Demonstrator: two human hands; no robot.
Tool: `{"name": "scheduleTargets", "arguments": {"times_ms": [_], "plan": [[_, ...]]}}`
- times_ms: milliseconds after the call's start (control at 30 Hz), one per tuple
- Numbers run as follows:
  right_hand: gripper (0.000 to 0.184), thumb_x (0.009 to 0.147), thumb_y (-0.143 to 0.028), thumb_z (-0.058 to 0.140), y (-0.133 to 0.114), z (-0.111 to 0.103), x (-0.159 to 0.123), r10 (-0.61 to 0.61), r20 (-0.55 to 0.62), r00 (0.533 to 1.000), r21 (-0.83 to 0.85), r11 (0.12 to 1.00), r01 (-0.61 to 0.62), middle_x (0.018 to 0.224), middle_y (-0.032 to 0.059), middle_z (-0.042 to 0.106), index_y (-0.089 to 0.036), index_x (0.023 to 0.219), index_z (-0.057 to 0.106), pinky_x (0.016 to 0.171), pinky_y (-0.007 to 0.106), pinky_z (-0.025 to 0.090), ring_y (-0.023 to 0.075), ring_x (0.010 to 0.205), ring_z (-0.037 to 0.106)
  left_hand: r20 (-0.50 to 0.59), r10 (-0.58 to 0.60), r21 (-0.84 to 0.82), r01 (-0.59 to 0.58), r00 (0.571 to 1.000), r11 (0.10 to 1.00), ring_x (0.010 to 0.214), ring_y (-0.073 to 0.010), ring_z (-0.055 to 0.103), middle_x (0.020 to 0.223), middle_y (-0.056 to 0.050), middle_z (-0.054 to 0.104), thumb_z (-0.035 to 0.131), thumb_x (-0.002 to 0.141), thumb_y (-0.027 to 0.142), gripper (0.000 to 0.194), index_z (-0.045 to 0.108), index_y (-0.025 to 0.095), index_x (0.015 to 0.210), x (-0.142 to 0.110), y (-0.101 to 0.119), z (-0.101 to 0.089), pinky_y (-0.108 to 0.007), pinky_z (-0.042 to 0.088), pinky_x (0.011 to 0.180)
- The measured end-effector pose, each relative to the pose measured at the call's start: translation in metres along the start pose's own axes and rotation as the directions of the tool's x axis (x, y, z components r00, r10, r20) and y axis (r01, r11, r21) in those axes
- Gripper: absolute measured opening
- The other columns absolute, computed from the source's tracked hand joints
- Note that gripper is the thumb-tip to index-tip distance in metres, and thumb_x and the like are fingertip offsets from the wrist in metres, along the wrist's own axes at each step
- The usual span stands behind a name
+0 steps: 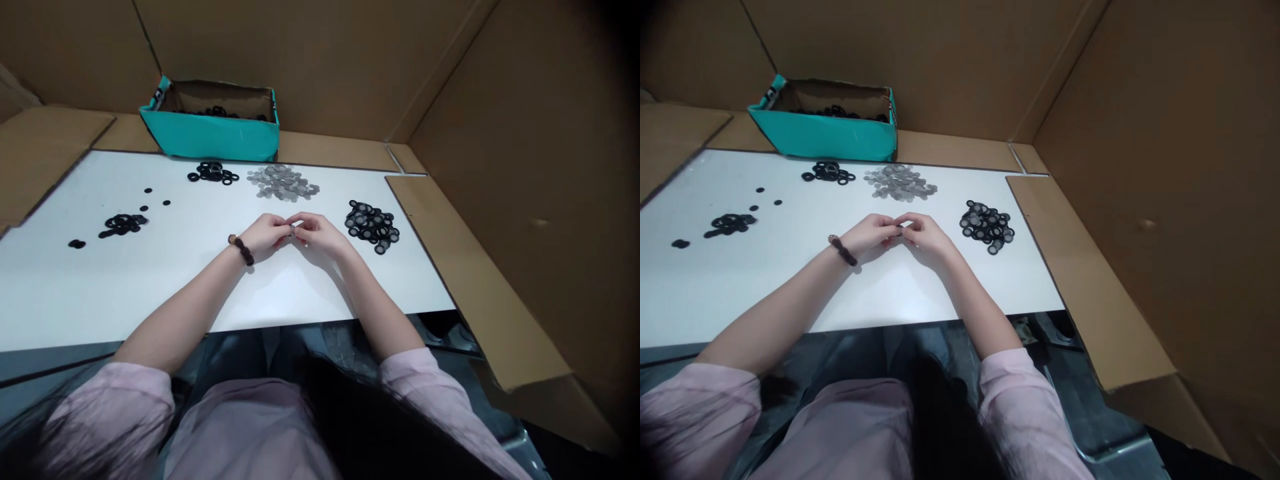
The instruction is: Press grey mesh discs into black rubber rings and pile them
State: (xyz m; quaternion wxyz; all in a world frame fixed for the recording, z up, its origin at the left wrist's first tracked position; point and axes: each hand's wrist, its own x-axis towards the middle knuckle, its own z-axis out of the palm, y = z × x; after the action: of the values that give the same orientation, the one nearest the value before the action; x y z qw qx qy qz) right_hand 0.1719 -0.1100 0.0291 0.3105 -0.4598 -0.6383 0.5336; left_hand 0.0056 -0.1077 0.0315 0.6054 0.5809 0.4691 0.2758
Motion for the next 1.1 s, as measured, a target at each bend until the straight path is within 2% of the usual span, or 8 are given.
{"name": "scheduleTargets", "arguments": {"times_ms": [233, 300, 400, 533, 600, 667, 900, 1100], "plan": [[0.023, 0.072, -0.014, 0.049, -0.016, -0.005, -0.022, -0.06, 0.11, 0.992, -0.28, 0.956, 0.089, 0.059, -0.0017, 0.056, -0.014, 0.082, 0.07, 0.057, 0.023, 0.038, 0.0097, 0.056, 0.046, 0.297, 0.024, 0.115, -0.06, 0.955, 0.992, 0.048, -0.0069, 0.04, 0.051, 0.001, 0.049, 0.062, 0.068, 0.023, 0.016, 0.055, 0.014, 0.056, -0.007, 0.007, -0.001, -0.021, 0.03, 0.048], [0.026, 0.074, -0.019, 0.05, -0.011, -0.015, -0.041, -0.145, -0.126, 0.981, -0.321, 0.942, 0.098, 0.068, 0.001, 0.062, -0.015, 0.09, 0.069, 0.061, 0.025, 0.042, 0.0118, 0.062, 0.052, 0.208, 0.051, 0.128, -0.079, 0.977, 0.989, 0.052, -0.0087, 0.046, 0.058, 0.0, 0.055, 0.064, 0.069, 0.028, 0.014, 0.061, 0.014, 0.066, -0.004, 0.008, -0.005, -0.022, 0.035, 0.05], [0.023, 0.072, -0.028, 0.054, 0.012, -0.039, -0.072, -0.181, -0.52, 0.834, -0.349, 0.937, -0.014, 0.076, 0.0056, 0.066, -0.015, 0.087, 0.065, 0.063, 0.029, 0.046, 0.0159, 0.067, 0.057, -0.182, 0.084, 0.254, -0.036, 0.98, 0.966, 0.063, -0.0138, 0.055, 0.07, -0.003, 0.063, 0.061, 0.073, 0.028, 0.014, 0.063, 0.015, 0.077, 0.008, 0.003, -0.027, -0.025, 0.041, 0.057], [0.022, 0.073, -0.031, 0.054, 0.049, -0.065, -0.095, -0.175, -0.713, 0.679, -0.429, 0.874, -0.226, 0.074, 0.008, 0.065, -0.015, 0.083, 0.064, 0.066, 0.035, 0.048, 0.0177, 0.063, 0.055, -0.68, 0.185, 0.449, 0.204, 0.709, 0.87, 0.089, -0.0228, 0.06, 0.087, -0.009, 0.065, 0.054, 0.079, 0.02, 0.008, 0.061, 0.017, 0.081, 0.024, -0.009, -0.081, -0.033, 0.043, 0.082], [0.022, 0.075, -0.029, 0.05, 0.062, -0.068, -0.097, -0.25, -0.703, 0.665, -0.518, 0.821, -0.239, 0.077, 0.0097, 0.064, -0.015, 0.083, 0.065, 0.069, 0.038, 0.048, 0.0184, 0.064, 0.053, -0.791, 0.232, 0.459, 0.298, 0.566, 0.837, 0.101, -0.0269, 0.056, 0.104, -0.014, 0.06, 0.049, 0.084, 0.02, 0.017, 0.059, 0.014, 0.097, 0.027, -0.014, -0.106, -0.038, 0.04, 0.088], [0.022, 0.076, -0.027, 0.047, 0.07, -0.068, -0.094, -0.354, -0.658, 0.665, -0.615, 0.761, -0.203, 0.084, 0.0126, 0.063, -0.015, 0.081, 0.065, 0.076, 0.041, 0.047, 0.0213, 0.071, 0.054, -0.825, 0.249, 0.457, 0.338, 0.508, 0.823, 0.108, -0.0291, 0.049, 0.115, -0.018, 0.05, 0.044, 0.088, 0.017, 0.027, 0.053, 0.009, 0.112, 0.027, -0.018, -0.123, -0.042, 0.037, 0.092], [0.012, 0.075, -0.022, 0.048, 0.072, -0.073, -0.087, -0.403, -0.628, 0.666, -0.692, 0.681, -0.241, 0.089, 0.0144, 0.06, -0.019, 0.082, 0.057, 0.083, 0.045, 0.045, 0.0285, 0.089, 0.053, -0.772, 0.264, 0.494, 0.285, 0.578, 0.821, 0.1, -0.0224, 0.039, 0.083, -0.002, 0.033, 0.049, 0.087, 0.014, 0.002, 0.048, 0.014, 0.088, 0.033, -0.023, -0.145, -0.039, 0.034, 0.093], [0.013, 0.078, -0.031, 0.052, 0.038, -0.056, -0.078, -0.384, -0.665, 0.641, -0.587, 0.799, -0.131, 0.082, 0.009, 0.059, -0.019, 0.079, 0.057, 0.072, 0.037, 0.045, 0.0199, 0.071, 0.051, -0.781, 0.33, 0.507, 0.23, 0.53, 0.831, 0.107, -0.0235, 0.043, 0.101, -0.005, 0.044, 0.048, 0.088, 0.018, 0.01, 0.052, 0.012, 0.095, 0.03, -0.017, -0.137, -0.038, 0.031, 0.09]]}}
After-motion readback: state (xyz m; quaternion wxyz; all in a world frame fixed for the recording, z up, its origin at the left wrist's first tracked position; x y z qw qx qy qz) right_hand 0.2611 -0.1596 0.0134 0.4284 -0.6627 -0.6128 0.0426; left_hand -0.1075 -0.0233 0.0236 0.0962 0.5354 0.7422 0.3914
